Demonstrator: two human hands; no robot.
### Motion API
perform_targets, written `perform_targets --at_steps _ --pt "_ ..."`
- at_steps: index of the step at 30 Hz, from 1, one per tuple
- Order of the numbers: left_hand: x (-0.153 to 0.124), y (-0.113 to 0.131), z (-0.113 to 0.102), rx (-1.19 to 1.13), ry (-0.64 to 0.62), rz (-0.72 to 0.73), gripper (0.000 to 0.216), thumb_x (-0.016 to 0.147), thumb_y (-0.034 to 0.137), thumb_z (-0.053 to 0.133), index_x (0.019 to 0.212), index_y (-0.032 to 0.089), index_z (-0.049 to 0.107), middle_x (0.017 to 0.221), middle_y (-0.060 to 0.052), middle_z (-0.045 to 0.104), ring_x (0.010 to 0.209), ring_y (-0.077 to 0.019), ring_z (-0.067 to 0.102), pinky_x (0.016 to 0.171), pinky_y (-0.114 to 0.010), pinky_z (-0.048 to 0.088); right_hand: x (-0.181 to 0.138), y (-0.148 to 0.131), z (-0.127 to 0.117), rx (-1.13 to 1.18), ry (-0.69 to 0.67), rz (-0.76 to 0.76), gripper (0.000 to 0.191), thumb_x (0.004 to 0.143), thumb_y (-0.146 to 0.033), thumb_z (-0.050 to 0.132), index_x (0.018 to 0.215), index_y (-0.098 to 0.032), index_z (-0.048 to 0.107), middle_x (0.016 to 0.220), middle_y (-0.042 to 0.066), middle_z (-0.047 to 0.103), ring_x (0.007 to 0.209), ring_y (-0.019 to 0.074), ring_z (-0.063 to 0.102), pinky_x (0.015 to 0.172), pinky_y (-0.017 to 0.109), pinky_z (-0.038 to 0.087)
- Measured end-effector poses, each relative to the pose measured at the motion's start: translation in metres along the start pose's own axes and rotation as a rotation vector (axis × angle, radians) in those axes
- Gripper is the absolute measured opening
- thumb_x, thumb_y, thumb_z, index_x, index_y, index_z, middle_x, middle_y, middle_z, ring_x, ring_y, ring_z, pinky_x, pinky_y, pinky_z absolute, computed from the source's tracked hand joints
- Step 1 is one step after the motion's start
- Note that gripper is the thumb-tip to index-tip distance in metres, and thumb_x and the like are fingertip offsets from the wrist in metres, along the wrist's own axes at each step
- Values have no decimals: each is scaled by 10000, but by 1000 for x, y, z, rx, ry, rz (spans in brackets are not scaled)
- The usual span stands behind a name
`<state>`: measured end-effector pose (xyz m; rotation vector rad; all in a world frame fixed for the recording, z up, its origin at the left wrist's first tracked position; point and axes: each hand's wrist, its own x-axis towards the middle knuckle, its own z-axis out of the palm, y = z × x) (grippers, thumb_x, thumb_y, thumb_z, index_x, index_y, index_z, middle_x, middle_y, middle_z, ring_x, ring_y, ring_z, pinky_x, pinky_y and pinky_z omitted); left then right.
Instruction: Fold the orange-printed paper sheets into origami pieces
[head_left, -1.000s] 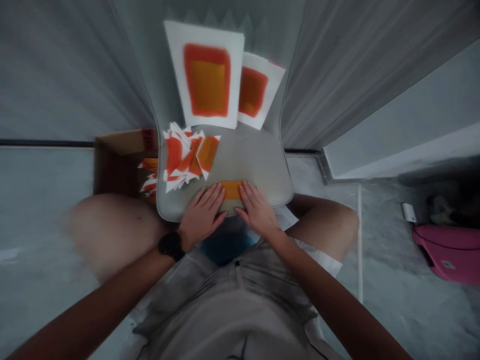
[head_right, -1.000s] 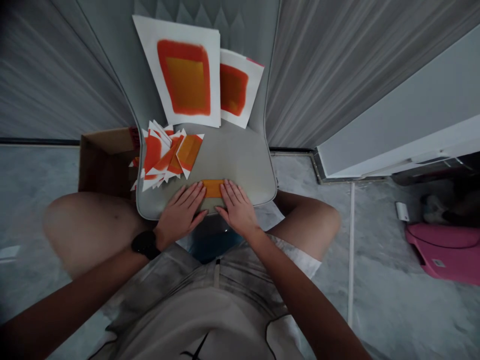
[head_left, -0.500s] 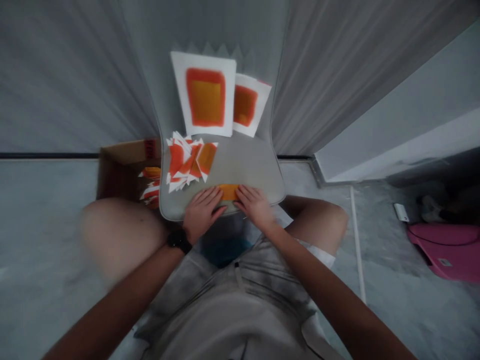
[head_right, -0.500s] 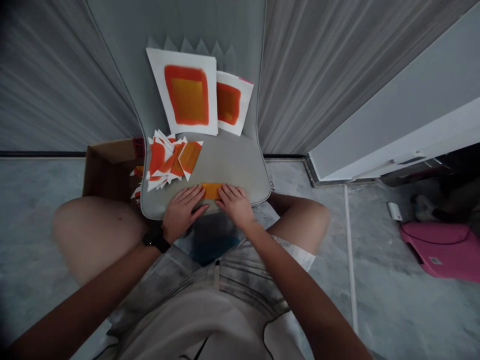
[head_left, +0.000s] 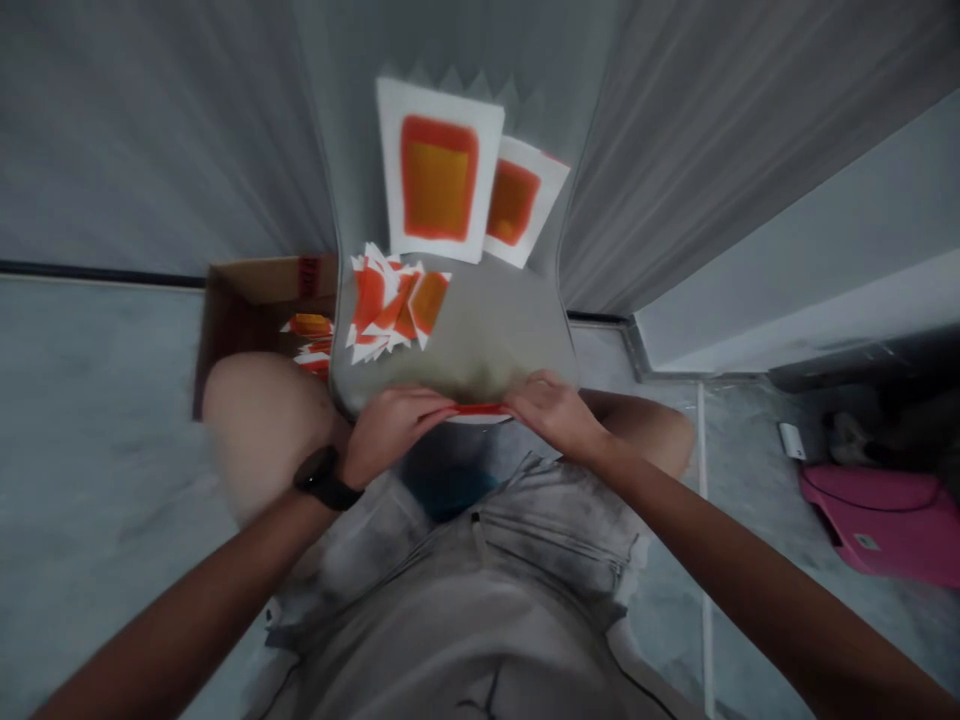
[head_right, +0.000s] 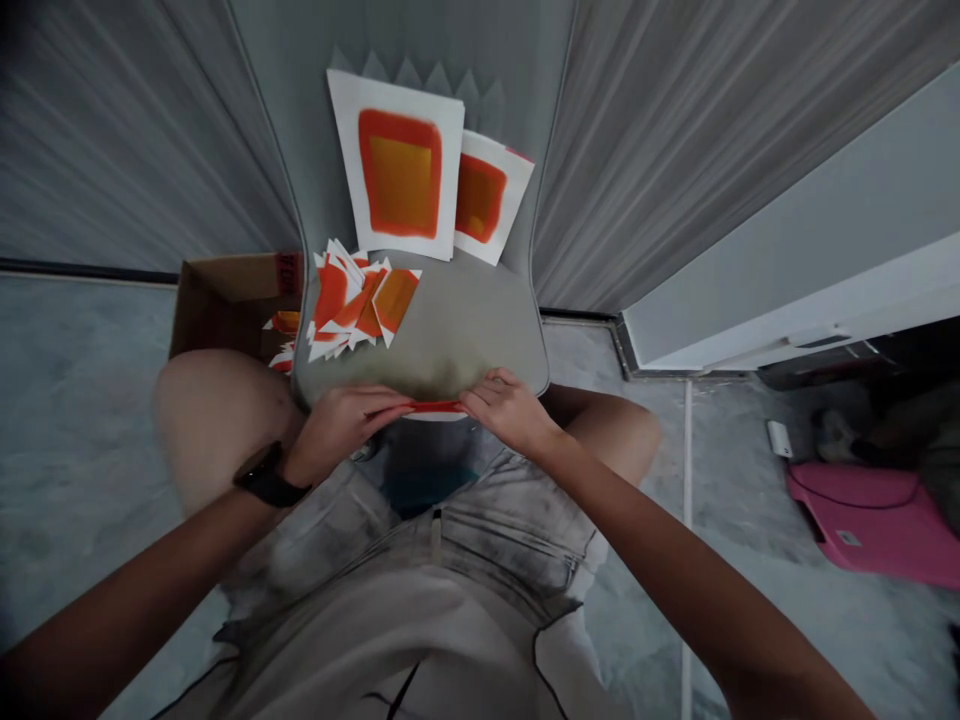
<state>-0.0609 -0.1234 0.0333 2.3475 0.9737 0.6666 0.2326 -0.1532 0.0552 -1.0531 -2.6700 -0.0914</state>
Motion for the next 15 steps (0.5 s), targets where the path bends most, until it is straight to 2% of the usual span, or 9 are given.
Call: perform_targets --at_steps 4,7,10,12,13,15 --pt "7 8 -16 -148 -219 -110 298 1030 472 593 1075 283 818 1010 -19 814 874 -188 721 744 -276 452 -2 -5 -13 160 -70 54 428 1147 -353 350 1045 -164 721 833 67 727 804 190 659 897 349 477" --pt "21 18 -24 -259 -345 -136 320 988 518 625 1066 274 818 879 -10 780 738 -161 648 660 -267 379 6 -6 -27 340 -147 121 436 1146 -395 355 1058 -168 718 885 72 746 826 192 672 887 354 483" --pt "40 25 -25 -391 -451 -142 399 959 533 633 770 213 778 638 6 633 573 -120 473 571 -280 272 18 -1 -47 536 -275 197 396 1128 -407 431 989 -192 734 888 56 752 830 185 674 871 350 490" --pt "52 25 -21 -515 -546 -171 461 910 547 678 614 194 688 537 20 505 510 -102 353 529 -291 207 24 6 -58 707 -313 332 312 1081 -426 542 993 -209 748 875 37 754 804 175 672 813 329 504" --pt "58 22 -18 -584 -579 -188 472 886 556 699 588 191 663 522 23 470 501 -98 321 517 -292 190 25 10 -61 814 -304 438 270 1043 -443 606 1058 -217 752 867 27 755 785 172 673 772 317 514" --pt "70 16 -11 -710 -596 -226 469 861 582 712 614 187 669 537 21 459 508 -100 315 506 -286 185 27 19 -62 1039 -236 694 379 956 -476 716 1243 -228 718 854 13 756 762 169 682 720 300 543"
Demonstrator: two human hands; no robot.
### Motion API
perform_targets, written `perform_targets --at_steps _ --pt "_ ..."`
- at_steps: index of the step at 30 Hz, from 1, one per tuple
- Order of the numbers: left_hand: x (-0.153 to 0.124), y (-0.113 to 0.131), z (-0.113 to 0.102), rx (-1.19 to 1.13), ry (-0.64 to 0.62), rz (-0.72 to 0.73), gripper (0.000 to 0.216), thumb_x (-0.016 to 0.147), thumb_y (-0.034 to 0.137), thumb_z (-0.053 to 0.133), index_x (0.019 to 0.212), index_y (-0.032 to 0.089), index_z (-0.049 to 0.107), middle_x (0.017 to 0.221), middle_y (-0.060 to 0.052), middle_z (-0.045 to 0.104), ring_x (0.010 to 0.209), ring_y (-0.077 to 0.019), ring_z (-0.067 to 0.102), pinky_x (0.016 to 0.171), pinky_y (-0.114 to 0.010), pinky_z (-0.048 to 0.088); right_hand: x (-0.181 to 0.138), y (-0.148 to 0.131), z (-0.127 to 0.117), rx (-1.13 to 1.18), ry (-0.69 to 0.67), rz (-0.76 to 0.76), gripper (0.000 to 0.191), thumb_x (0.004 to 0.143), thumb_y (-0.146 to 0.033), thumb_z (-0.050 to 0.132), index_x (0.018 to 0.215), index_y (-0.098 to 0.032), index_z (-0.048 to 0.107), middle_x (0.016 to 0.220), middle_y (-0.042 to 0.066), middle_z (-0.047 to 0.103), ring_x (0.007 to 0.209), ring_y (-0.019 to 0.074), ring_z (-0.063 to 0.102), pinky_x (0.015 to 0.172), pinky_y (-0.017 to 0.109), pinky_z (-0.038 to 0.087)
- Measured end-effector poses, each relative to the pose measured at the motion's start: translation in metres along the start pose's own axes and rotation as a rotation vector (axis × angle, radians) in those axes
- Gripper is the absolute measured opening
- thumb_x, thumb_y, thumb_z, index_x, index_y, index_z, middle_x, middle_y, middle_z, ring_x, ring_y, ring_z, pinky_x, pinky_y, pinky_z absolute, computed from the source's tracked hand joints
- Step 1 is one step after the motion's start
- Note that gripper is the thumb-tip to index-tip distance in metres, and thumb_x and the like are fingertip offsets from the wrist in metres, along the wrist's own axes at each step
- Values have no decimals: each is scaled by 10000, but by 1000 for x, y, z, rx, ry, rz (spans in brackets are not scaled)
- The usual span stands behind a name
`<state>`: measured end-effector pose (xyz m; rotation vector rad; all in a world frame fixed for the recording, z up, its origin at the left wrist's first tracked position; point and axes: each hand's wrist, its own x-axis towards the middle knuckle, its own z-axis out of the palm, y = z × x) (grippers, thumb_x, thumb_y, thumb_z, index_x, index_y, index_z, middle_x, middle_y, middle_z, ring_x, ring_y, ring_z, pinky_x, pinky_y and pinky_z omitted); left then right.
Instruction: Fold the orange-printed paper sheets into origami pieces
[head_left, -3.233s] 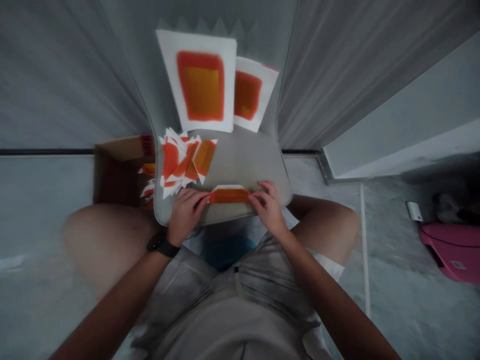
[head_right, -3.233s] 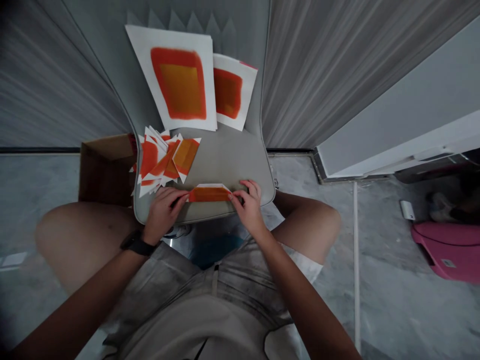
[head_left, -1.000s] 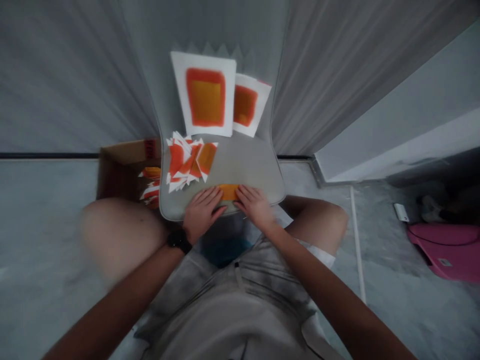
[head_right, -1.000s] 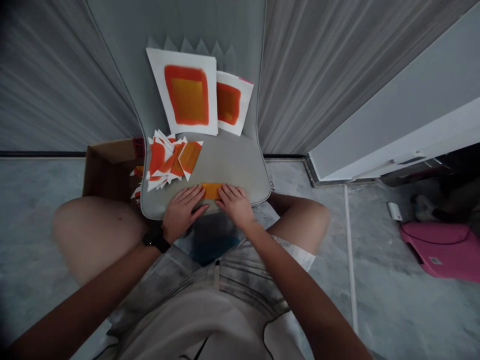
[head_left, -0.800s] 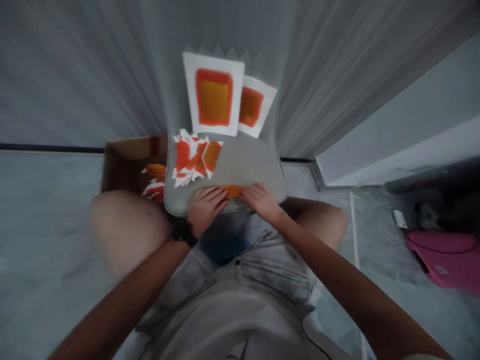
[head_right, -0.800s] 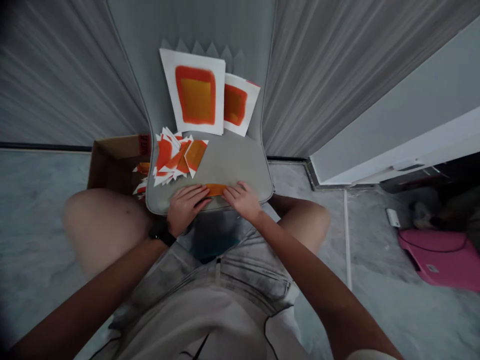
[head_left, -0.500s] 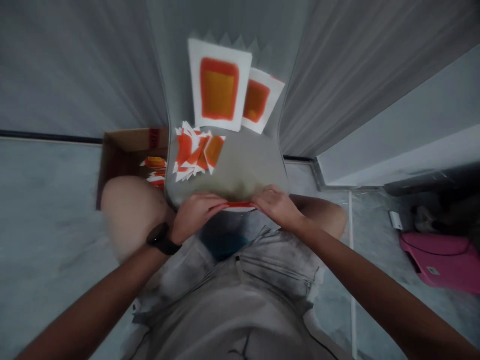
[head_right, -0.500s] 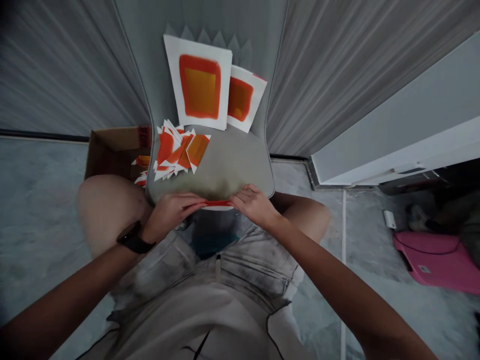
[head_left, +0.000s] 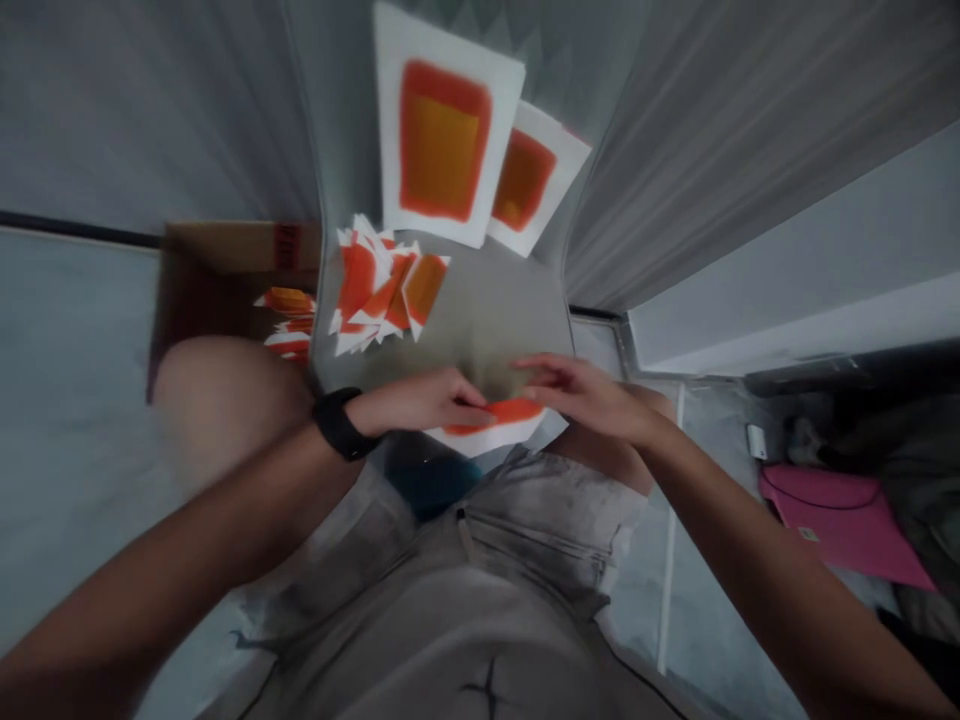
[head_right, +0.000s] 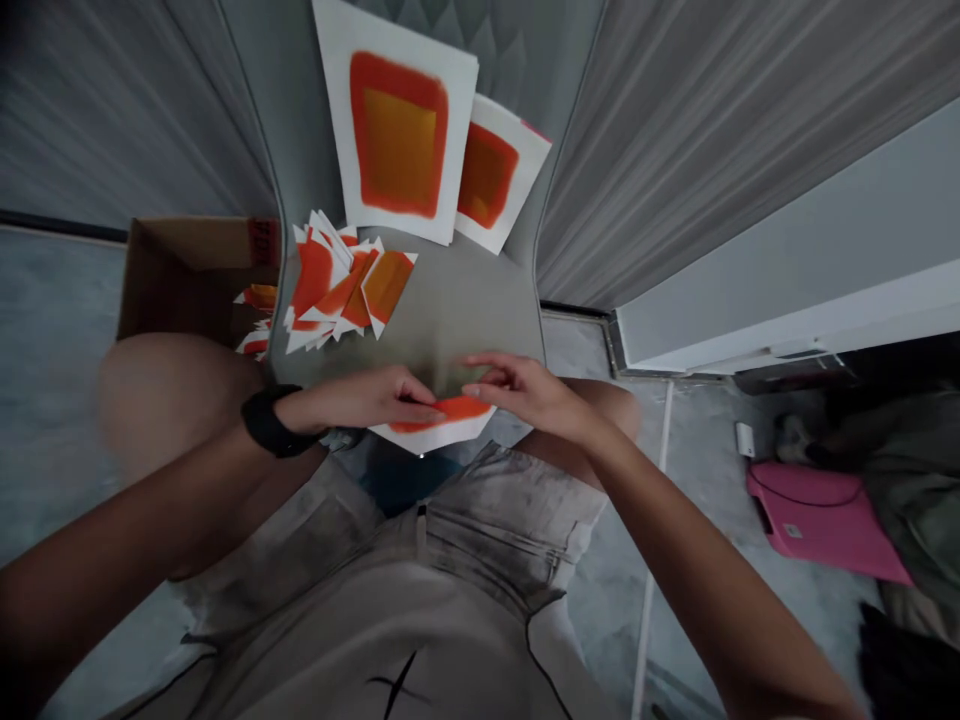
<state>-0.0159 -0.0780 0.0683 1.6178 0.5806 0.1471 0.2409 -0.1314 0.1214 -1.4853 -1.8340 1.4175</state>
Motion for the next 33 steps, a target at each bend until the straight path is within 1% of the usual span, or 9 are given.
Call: perform_targets --at_steps 2,6,10,14,19,23,26,30,33 --pt "13 -4 -7 -96 26 -16 463 858 613 702 687 182 708 577 14 488 527 -103 342 508 -275 195 5 6 -3 258 97 143 494 889 -507 784 1292 -233 700 860 13 762 787 173 708 751 306 587" --pt "30 -10 -20 -149 66 -104 466 811 633 744 730 174 745 598 7 523 535 -102 377 507 -260 205 19 19 2 552 208 245 408 822 -578 829 1015 -223 777 900 31 788 834 167 735 831 297 613" --pt "34 -11 -29 -201 89 -207 448 771 625 786 767 178 764 633 1 579 546 -107 416 507 -249 245 37 28 8 569 221 266 380 816 -596 823 877 -222 786 854 30 787 827 169 728 770 271 594" --pt "32 -11 -32 -238 99 -231 399 807 580 770 826 181 770 712 1 624 601 -107 469 535 -233 298 48 30 12 623 233 313 388 827 -608 811 927 -233 796 883 36 796 829 169 736 737 264 583" --pt "26 -20 -16 -284 316 -206 364 848 550 742 836 188 770 745 10 646 656 -109 506 567 -219 342 46 31 30 689 293 374 416 798 -581 852 992 -215 810 932 42 810 829 157 742 797 271 608" --pt "21 -33 0 -358 491 -169 436 835 609 767 928 183 798 847 -21 731 711 -129 583 601 -226 415 38 31 50 688 336 285 364 796 -545 861 965 -226 808 921 34 811 878 174 760 918 338 624" --pt "17 -33 -4 -413 430 -101 413 842 575 787 1021 203 807 950 -49 778 810 -167 675 672 -242 503 34 28 58 648 269 213 355 863 -568 796 988 -237 807 941 29 811 877 171 762 959 366 619" --pt "13 -25 -13 -553 358 -26 454 873 570 775 1176 232 786 1176 -88 789 1038 -224 735 883 -295 578 33 22 65 599 74 160 387 877 -595 775 978 -223 806 925 26 810 850 167 751 942 364 620" --pt "13 -24 -8 -660 351 -43 515 884 620 744 1200 214 783 1176 -110 793 1035 -244 752 896 -326 597 34 20 73 609 7 119 385 882 -599 769 944 -221 798 878 13 800 833 165 750 936 364 618"
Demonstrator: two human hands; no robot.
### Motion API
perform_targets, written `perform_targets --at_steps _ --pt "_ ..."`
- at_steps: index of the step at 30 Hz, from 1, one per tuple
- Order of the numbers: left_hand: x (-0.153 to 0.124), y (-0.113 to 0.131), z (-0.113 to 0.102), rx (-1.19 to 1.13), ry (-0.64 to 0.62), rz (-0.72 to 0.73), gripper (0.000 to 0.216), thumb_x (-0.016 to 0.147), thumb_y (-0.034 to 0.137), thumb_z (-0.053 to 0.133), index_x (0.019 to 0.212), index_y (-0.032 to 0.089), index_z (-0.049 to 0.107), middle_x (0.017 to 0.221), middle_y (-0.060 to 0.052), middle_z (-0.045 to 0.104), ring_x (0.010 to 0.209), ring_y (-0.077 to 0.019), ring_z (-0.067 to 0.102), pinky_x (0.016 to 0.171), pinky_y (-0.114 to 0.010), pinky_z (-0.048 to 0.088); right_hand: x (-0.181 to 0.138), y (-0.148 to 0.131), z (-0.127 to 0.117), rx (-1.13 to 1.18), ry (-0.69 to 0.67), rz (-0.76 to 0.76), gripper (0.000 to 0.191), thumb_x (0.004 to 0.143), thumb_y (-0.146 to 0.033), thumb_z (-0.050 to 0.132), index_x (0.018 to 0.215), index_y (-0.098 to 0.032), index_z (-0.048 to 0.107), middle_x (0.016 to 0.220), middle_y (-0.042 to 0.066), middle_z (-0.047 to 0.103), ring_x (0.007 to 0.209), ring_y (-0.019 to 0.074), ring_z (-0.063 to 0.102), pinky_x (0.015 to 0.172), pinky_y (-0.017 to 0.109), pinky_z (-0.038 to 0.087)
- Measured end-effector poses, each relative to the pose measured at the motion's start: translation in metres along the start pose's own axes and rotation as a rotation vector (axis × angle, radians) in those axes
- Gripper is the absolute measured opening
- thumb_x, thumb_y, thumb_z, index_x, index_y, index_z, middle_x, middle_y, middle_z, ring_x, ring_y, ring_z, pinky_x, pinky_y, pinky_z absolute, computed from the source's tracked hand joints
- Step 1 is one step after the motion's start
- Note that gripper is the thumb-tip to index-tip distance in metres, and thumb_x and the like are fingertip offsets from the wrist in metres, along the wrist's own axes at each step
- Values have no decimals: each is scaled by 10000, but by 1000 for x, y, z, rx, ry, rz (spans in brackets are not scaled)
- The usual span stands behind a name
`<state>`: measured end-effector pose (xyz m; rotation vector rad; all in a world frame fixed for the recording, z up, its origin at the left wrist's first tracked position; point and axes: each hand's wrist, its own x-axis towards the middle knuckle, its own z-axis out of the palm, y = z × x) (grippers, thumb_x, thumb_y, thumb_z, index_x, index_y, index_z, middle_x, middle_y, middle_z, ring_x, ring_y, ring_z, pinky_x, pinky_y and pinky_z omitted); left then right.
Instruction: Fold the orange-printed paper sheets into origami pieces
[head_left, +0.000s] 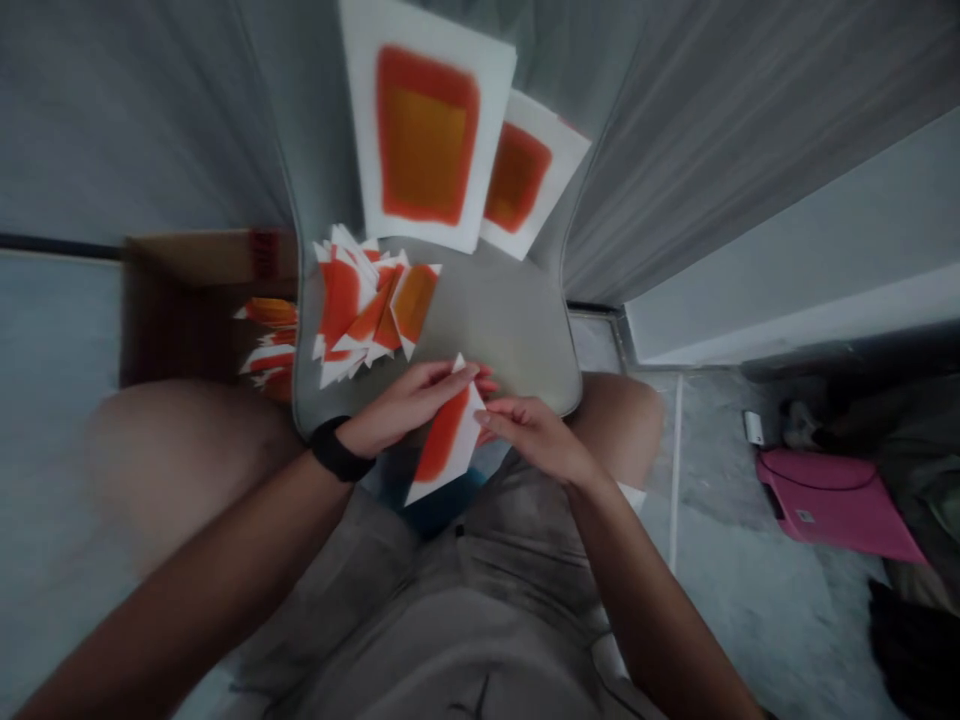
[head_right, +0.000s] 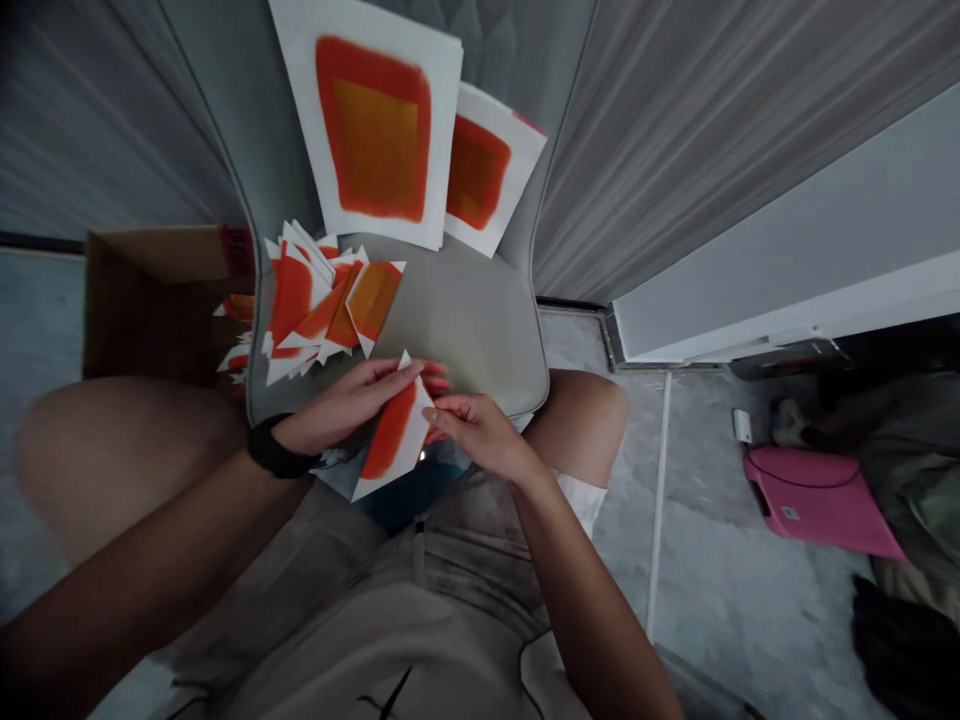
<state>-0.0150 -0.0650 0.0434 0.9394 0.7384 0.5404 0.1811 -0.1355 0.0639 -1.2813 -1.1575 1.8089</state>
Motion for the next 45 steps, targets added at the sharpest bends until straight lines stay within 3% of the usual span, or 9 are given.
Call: perform_targets --at_steps 10,18,22,26,33,39,45 --pt "-1 -17 11 -80 102 -28 546 853 639 773 1154 184 792 1120 -112 812 976 -224 765 873 -315 606 3 12 7 8 34 -17 414 895 -636 720 943 -226 743 890 14 776 915 180 743 950 362 593" --pt "4 -24 18 -144 161 -6 550 881 609 756 1214 171 761 1141 -131 803 1001 -235 767 906 -347 615 7 25 17 -85 294 -53 456 869 -675 712 808 -224 678 741 -8 678 665 135 586 651 271 496" --pt "4 -23 16 -90 114 5 561 897 624 729 1229 173 762 1128 -123 801 947 -209 756 842 -305 600 5 24 14 -51 302 -71 478 863 -699 702 837 -222 713 787 7 712 726 156 628 736 297 537" --pt "1 -21 11 -9 69 -23 533 880 641 739 1121 170 803 968 -90 802 843 -175 720 753 -256 554 3 19 10 -22 318 -70 477 837 -720 718 879 -248 766 857 14 758 798 178 672 819 326 575" --pt "0 -26 6 -20 129 25 562 812 707 767 1044 198 823 930 -57 790 805 -168 693 755 -268 543 7 21 15 -14 416 -32 485 795 -733 752 819 -250 781 794 18 735 743 175 652 759 324 582" --pt "4 -27 -2 1 203 53 534 821 702 760 947 186 808 900 -50 772 769 -152 657 701 -253 520 7 27 21 -27 404 -28 460 817 -711 742 825 -251 754 763 23 713 766 189 665 763 338 581" --pt "1 -23 -3 77 153 39 478 829 652 779 908 182 806 857 -27 755 728 -126 612 667 -238 474 3 18 18 -90 523 -49 429 853 -663 734 804 -236 739 688 15 669 711 181 643 741 338 586"
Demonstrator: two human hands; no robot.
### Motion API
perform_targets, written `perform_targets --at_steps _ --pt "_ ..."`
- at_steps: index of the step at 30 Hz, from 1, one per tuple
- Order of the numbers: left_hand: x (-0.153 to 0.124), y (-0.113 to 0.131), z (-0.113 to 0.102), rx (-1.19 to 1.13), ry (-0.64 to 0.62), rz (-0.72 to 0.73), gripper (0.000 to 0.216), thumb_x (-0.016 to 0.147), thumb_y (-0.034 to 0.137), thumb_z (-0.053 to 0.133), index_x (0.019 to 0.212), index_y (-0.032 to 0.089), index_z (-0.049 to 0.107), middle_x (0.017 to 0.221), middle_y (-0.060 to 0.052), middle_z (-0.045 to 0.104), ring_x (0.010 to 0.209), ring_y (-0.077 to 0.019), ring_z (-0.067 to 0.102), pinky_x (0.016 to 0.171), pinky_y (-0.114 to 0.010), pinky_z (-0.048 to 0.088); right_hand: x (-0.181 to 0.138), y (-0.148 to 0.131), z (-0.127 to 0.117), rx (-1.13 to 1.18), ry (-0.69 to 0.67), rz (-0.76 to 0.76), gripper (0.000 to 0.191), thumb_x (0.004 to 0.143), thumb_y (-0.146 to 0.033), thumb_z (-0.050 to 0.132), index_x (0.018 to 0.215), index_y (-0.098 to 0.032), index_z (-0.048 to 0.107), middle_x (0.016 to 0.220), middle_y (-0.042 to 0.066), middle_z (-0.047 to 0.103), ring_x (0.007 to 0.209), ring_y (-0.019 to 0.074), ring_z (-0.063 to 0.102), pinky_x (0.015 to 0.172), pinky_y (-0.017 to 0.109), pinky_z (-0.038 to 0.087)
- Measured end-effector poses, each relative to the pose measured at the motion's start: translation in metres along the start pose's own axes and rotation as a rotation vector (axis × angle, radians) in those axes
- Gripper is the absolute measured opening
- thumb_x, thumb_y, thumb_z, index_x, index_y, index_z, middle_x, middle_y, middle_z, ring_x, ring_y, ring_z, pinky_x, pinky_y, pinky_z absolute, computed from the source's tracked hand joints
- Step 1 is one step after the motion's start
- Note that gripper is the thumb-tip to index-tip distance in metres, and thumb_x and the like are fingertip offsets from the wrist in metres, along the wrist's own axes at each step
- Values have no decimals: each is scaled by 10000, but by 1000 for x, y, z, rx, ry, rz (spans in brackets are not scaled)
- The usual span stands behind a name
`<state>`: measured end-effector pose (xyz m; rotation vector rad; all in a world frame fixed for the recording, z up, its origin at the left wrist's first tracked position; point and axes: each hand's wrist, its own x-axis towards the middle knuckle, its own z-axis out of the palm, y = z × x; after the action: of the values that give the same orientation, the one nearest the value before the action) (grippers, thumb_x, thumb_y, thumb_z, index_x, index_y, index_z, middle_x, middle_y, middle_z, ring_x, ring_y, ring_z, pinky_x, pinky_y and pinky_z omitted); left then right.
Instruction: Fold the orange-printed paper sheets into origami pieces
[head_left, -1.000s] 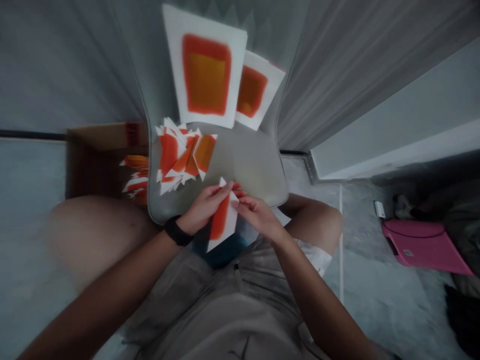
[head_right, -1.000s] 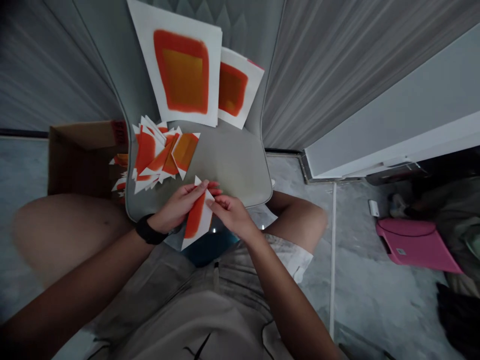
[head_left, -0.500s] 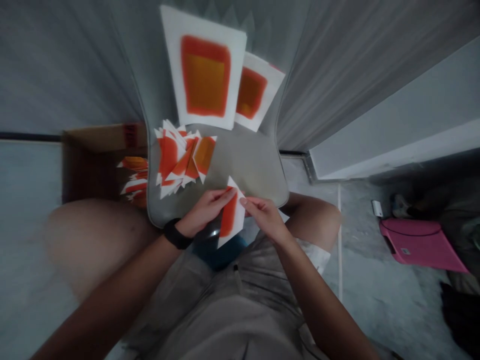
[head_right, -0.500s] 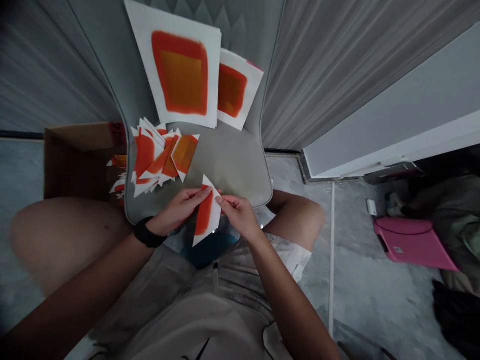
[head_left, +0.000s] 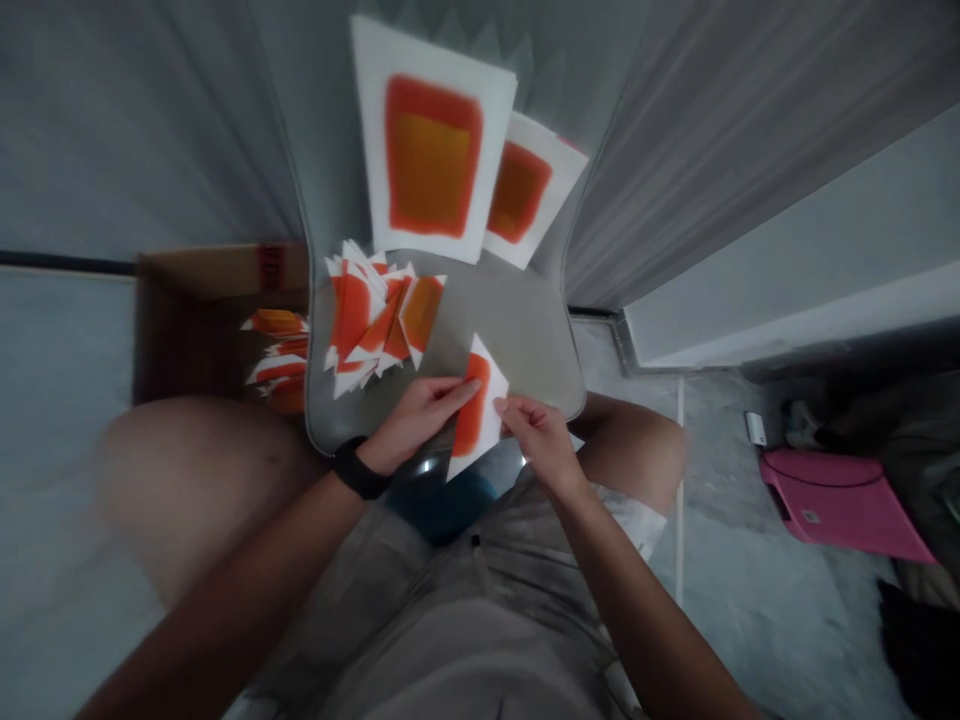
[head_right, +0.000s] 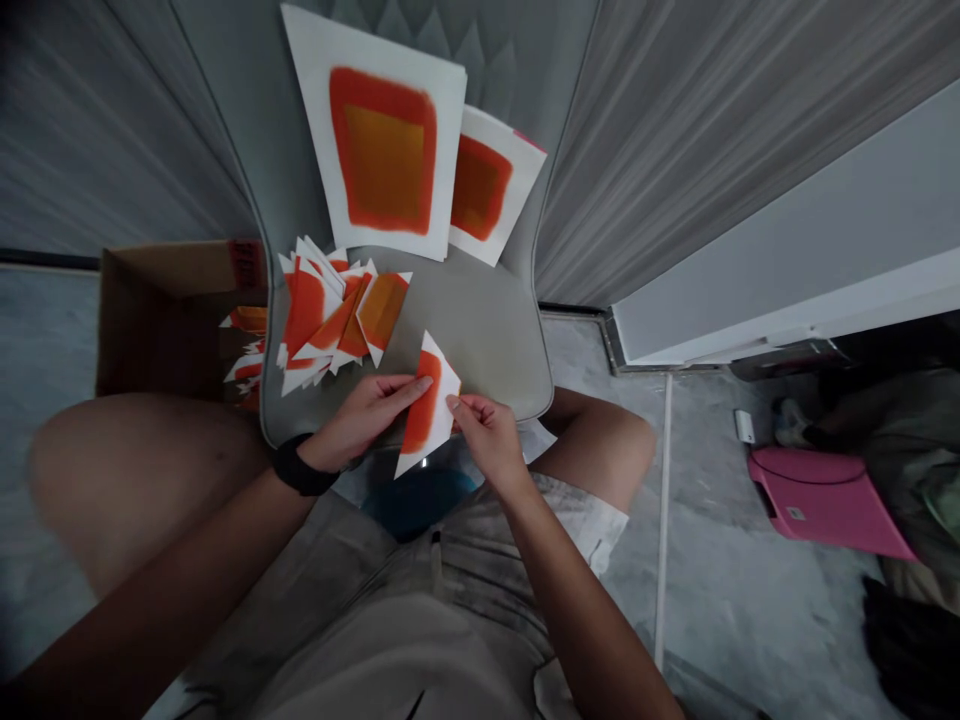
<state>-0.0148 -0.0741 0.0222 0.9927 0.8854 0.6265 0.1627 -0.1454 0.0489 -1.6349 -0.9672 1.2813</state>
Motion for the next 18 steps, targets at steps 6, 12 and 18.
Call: perform_targets --at_steps 6,12,18 --pt "1 -2 3 -17 107 84 433 836 617 785 935 198 829 861 -15 758 730 -120 592 679 -241 462 -6 4 8 142 -142 135 373 791 -619 820 873 -258 782 881 31 765 847 197 718 896 380 620" --pt "2 -3 6 -62 158 106 386 832 572 807 899 193 827 836 -16 756 715 -116 586 656 -235 453 -5 9 11 222 -151 153 367 756 -581 869 940 -267 819 938 30 804 886 193 752 970 392 616" --pt "5 -5 7 -102 252 164 397 802 581 831 850 187 819 765 5 719 661 -98 539 607 -221 422 -4 14 15 293 -180 156 382 680 -566 925 903 -268 838 920 15 819 831 189 759 976 406 621"
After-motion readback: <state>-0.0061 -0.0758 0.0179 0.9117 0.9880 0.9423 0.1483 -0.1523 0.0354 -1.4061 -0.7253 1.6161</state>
